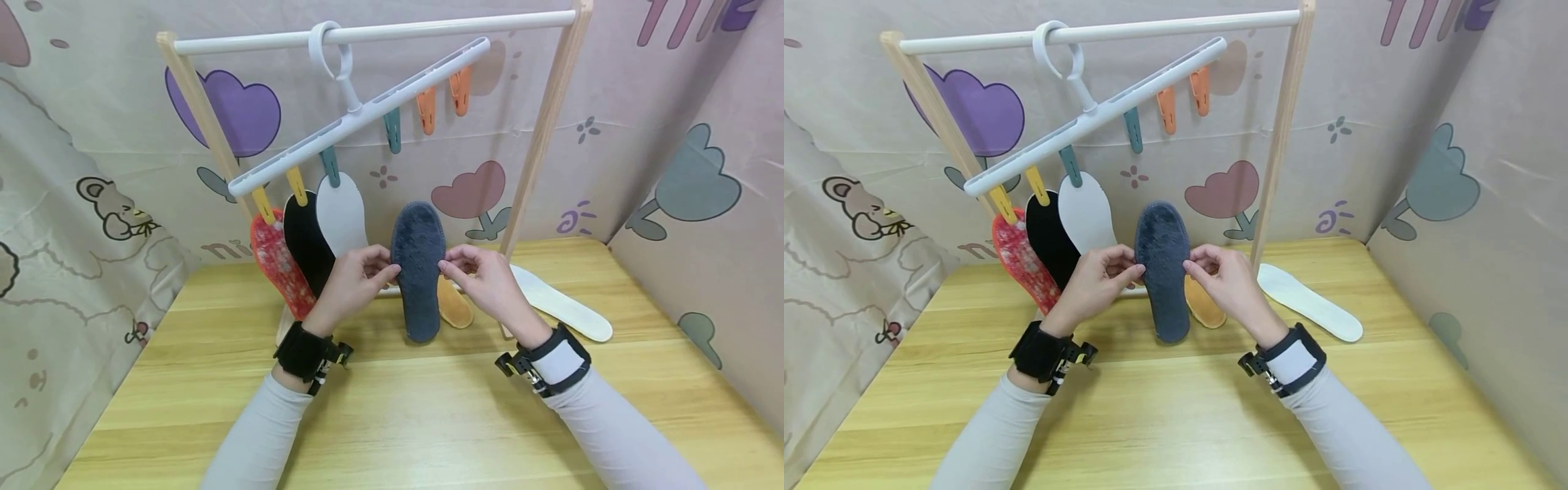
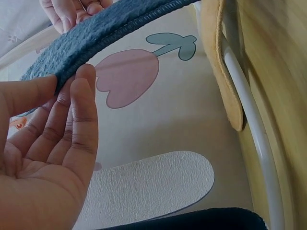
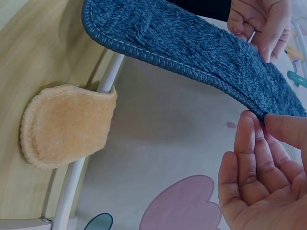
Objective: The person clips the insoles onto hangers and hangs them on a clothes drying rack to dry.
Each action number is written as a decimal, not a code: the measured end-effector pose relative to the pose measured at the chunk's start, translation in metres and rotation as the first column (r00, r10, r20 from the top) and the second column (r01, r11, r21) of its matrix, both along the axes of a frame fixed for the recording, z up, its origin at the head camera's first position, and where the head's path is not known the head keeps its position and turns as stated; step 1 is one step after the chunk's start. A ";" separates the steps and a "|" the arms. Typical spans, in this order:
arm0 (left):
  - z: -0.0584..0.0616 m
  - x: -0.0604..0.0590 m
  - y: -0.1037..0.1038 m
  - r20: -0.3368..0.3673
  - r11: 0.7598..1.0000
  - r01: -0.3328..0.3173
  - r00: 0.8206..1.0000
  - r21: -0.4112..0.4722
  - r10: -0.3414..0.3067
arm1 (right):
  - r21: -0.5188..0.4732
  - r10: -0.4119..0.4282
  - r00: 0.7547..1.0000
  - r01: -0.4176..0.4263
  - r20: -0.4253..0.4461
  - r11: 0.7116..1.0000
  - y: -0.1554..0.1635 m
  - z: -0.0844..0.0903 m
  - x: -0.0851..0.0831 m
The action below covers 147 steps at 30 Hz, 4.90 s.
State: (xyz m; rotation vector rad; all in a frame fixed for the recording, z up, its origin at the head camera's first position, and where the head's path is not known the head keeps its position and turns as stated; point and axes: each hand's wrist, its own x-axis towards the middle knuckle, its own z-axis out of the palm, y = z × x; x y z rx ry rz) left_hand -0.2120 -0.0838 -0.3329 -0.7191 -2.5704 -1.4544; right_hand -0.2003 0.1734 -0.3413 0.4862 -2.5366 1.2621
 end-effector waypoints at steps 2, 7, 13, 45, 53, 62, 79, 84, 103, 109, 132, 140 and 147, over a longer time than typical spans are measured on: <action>0.001 -0.001 -0.001 -0.003 1.000 -0.003 1.000 0.004 0.003 | 0.000 0.004 1.000 -0.004 0.002 1.000 -0.001 0.001 -0.001; 0.001 -0.002 -0.003 0.000 0.999 0.002 1.000 0.038 -0.002 | 0.012 0.020 0.999 -0.021 0.028 1.000 -0.001 0.005 -0.002; 0.000 -0.003 -0.007 0.003 0.998 -0.006 1.000 0.066 0.006 | 0.058 0.048 0.998 -0.050 0.038 0.997 0.001 0.014 -0.009; -0.008 -0.009 -0.015 0.000 0.996 -0.040 0.999 0.080 0.041 | -0.247 0.227 0.967 -0.194 0.113 0.949 -0.048 0.129 -0.066; -0.006 -0.009 -0.015 -0.008 0.995 -0.049 0.999 0.081 0.050 | -0.358 0.273 0.956 -0.219 0.108 0.908 -0.060 0.142 -0.073; -0.005 -0.009 -0.016 -0.010 0.996 -0.052 0.999 0.070 0.052 | -0.434 0.264 0.958 -0.192 0.110 0.880 -0.067 0.151 -0.075; 0.003 -0.010 -0.015 -0.014 0.996 -0.047 0.999 0.074 0.048 | -0.430 0.272 0.959 -0.214 0.077 0.877 -0.066 0.153 -0.075; 0.009 -0.013 -0.015 -0.033 0.996 -0.043 0.998 0.075 0.046 | -0.442 0.265 0.961 -0.206 0.076 0.873 -0.064 0.153 -0.075; 0.028 -0.017 -0.020 -0.050 0.994 -0.080 0.995 0.078 0.084 | -0.481 0.253 0.967 -0.211 0.023 0.851 -0.066 0.152 -0.074; 0.032 -0.018 -0.021 -0.057 0.994 -0.081 0.995 0.078 0.086 | -0.512 0.265 0.964 -0.215 0.025 0.832 -0.068 0.150 -0.073; 0.043 -0.021 -0.021 -0.068 0.991 -0.087 0.993 0.101 0.094 | -0.487 0.265 0.964 -0.233 -0.002 0.842 -0.070 0.148 -0.073; 0.045 -0.020 -0.020 -0.084 0.990 -0.087 0.992 0.109 0.096 | -0.494 0.279 0.960 -0.250 -0.016 0.833 -0.071 0.147 -0.073; 0.046 -0.021 -0.019 -0.086 0.989 -0.095 0.991 0.117 0.105 | -0.491 0.279 0.960 -0.250 -0.014 0.835 -0.073 0.147 -0.074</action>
